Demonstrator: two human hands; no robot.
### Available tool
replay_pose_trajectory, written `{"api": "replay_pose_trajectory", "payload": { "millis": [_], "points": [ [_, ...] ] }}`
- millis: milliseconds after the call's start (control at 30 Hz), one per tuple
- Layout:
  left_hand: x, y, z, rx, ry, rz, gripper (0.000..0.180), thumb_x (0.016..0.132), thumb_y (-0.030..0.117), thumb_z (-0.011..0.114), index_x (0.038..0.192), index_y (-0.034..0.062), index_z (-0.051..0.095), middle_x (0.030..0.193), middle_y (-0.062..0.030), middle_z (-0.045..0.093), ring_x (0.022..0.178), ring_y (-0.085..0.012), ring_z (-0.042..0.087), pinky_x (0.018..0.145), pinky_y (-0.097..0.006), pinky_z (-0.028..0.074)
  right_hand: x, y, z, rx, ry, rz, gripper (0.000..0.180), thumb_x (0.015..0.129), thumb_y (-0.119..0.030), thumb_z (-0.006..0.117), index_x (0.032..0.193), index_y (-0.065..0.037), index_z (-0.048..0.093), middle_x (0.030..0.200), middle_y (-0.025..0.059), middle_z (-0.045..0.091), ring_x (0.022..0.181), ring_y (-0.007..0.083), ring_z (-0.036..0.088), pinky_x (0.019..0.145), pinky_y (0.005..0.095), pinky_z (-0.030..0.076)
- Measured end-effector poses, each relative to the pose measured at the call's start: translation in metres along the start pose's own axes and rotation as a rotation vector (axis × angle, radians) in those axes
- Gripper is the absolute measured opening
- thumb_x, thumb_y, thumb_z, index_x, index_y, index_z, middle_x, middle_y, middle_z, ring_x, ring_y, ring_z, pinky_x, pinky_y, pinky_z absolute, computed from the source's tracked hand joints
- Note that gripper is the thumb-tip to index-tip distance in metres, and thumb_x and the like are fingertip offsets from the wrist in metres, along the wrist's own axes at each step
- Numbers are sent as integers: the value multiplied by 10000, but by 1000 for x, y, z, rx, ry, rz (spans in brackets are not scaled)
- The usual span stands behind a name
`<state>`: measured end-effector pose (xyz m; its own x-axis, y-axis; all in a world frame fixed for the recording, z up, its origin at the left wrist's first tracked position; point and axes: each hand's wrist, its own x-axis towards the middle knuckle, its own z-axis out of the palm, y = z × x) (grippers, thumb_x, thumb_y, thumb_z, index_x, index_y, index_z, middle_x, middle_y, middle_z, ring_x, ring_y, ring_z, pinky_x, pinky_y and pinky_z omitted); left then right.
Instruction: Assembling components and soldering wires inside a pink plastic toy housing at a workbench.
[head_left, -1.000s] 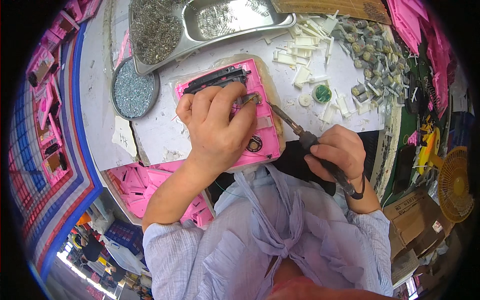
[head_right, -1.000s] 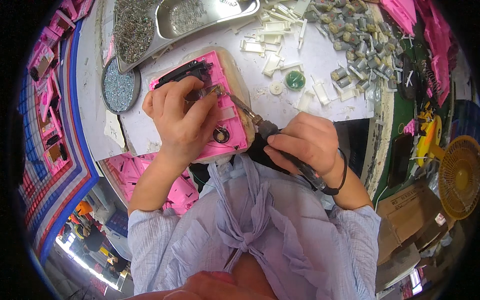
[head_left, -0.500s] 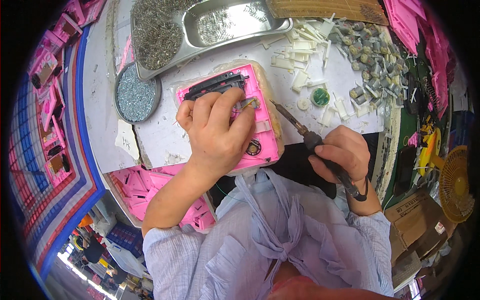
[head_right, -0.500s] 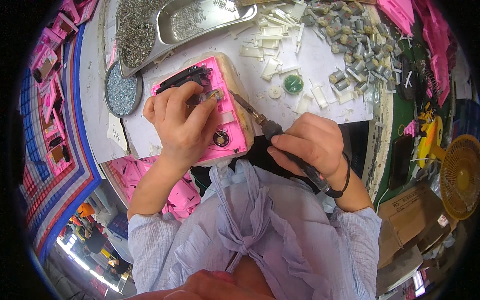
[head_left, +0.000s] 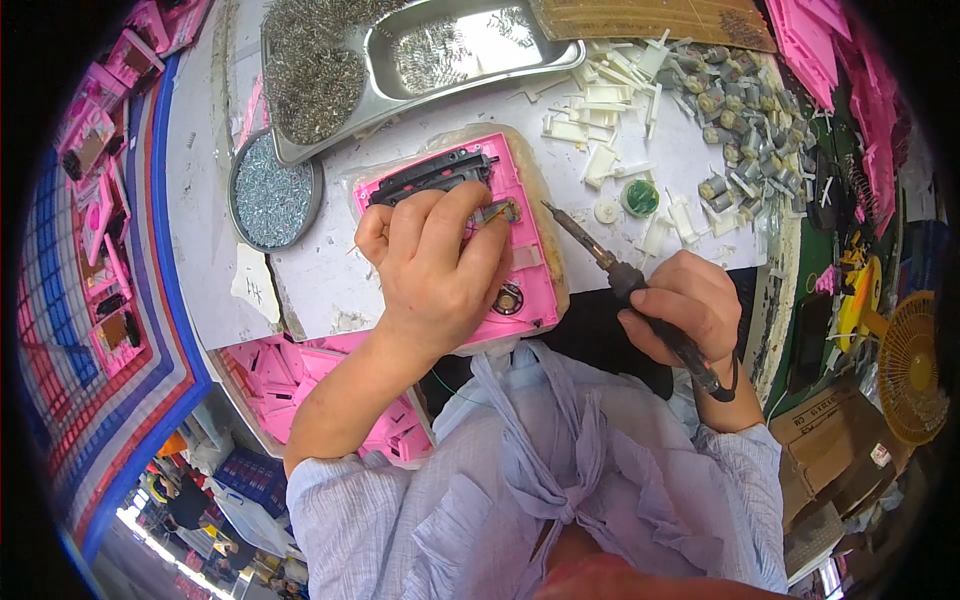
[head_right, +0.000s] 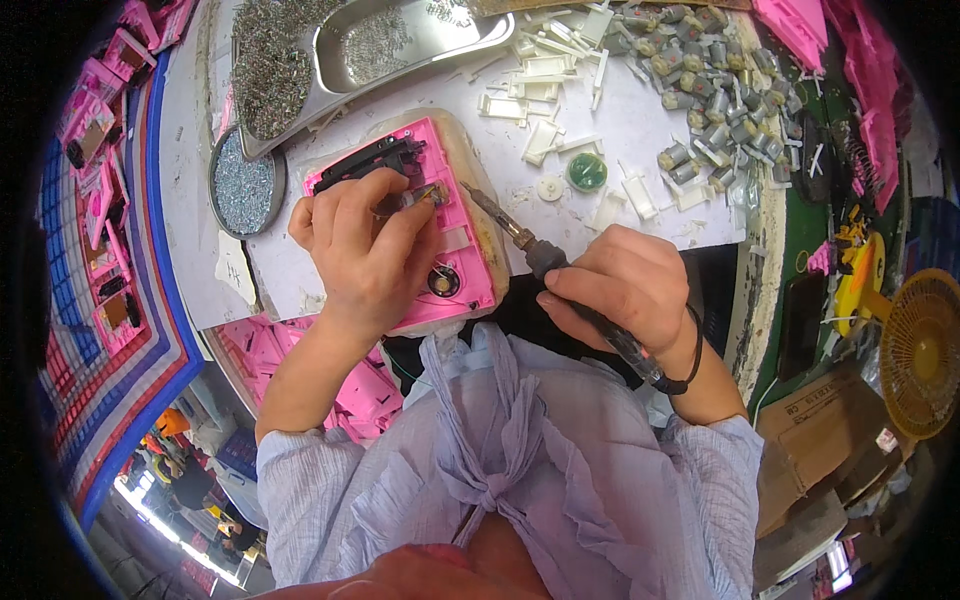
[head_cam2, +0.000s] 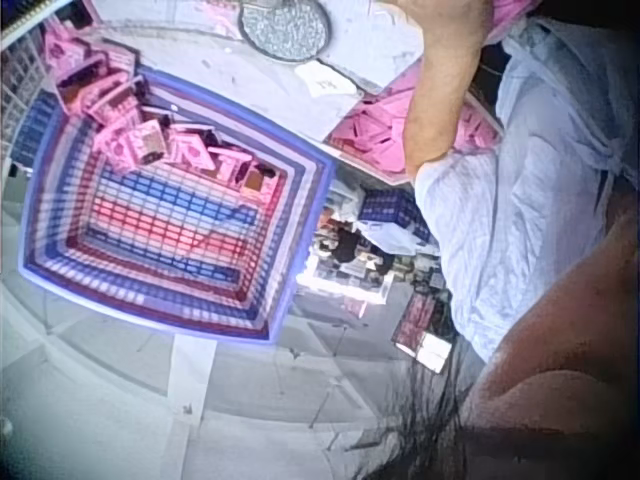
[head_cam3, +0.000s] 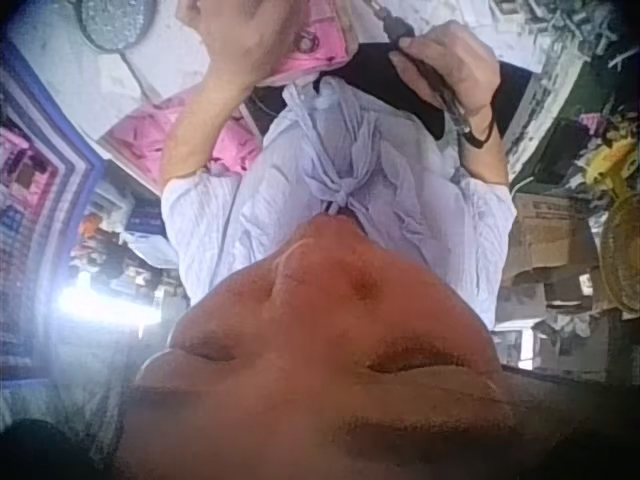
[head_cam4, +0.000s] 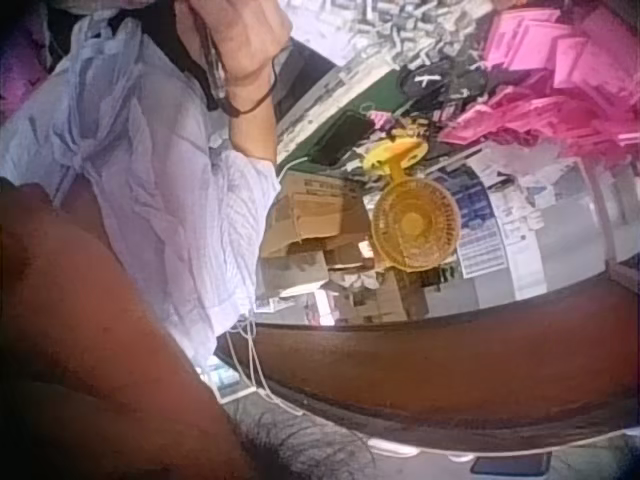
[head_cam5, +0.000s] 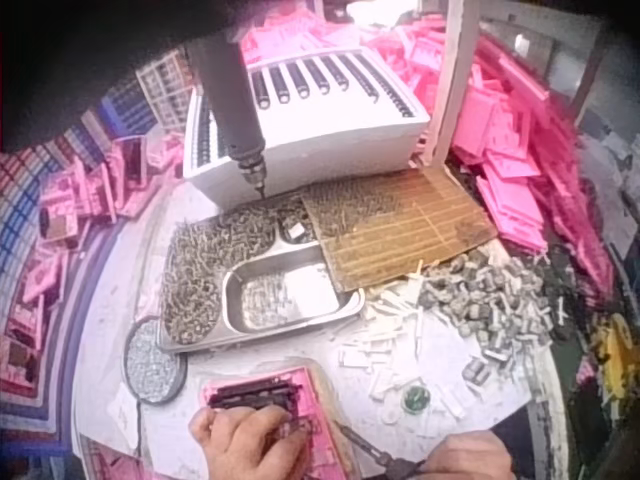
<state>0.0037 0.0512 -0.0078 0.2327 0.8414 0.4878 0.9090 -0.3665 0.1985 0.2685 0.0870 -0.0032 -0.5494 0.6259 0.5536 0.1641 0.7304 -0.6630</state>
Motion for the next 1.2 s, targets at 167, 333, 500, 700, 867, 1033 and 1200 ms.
{"api": "replay_pose_trajectory", "payload": {
  "millis": [167,333,500,700,867,1033,1200],
  "points": [
    [0,-1,2,-11,16,7,306,637,147,844,921,184,736,1101,-14,660,953,-237,594,916,-412,341,2,1,2,-1,5,-10,432,682,15,870,1052,-61,660,732,43,623,580,203,596,488,304,442],
    [1,-2,2,-23,32,7,221,684,164,805,887,136,723,1108,-17,683,955,-202,604,864,-411,328,5,1,2,0,-11,-7,453,662,4,888,1051,-75,671,736,33,623,571,192,586,473,293,433],
    [1,-1,1,-30,15,-2,254,667,150,822,904,151,729,1105,-20,674,962,-212,600,887,-407,330,4,2,4,-1,17,-10,453,663,-5,890,1052,-84,671,726,29,622,563,193,580,469,296,430],
    [1,-1,1,-37,11,-15,326,644,129,848,948,176,741,1094,-25,656,959,-229,594,911,-403,338,2,3,3,-10,13,-13,449,668,-6,887,1053,-86,670,723,26,624,562,192,580,471,295,430],
    [0,0,-2,-53,-2,-38,379,672,126,854,1029,154,729,1120,-37,645,963,-235,597,926,-405,349,3,3,2,-10,0,-7,438,669,-9,886,1044,-81,671,714,31,620,561,198,579,477,299,435],
    [-6,-28,-41,-50,-64,-310,503,775,139,839,1228,58,635,1114,-94,653,928,-265,622,858,-410,476,4,4,-5,-6,10,8,425,663,11,874,1030,-54,671,703,61,622,563,223,586,490,312,443],
    [-41,-32,-56,-141,-294,-585,224,889,127,766,1073,37,674,930,-120,679,698,-286,644,636,-369,518,8,11,1,31,58,-16,409,664,53,840,1027,-17,665,689,77,625,556,233,585,503,317,443]
  ]
}}
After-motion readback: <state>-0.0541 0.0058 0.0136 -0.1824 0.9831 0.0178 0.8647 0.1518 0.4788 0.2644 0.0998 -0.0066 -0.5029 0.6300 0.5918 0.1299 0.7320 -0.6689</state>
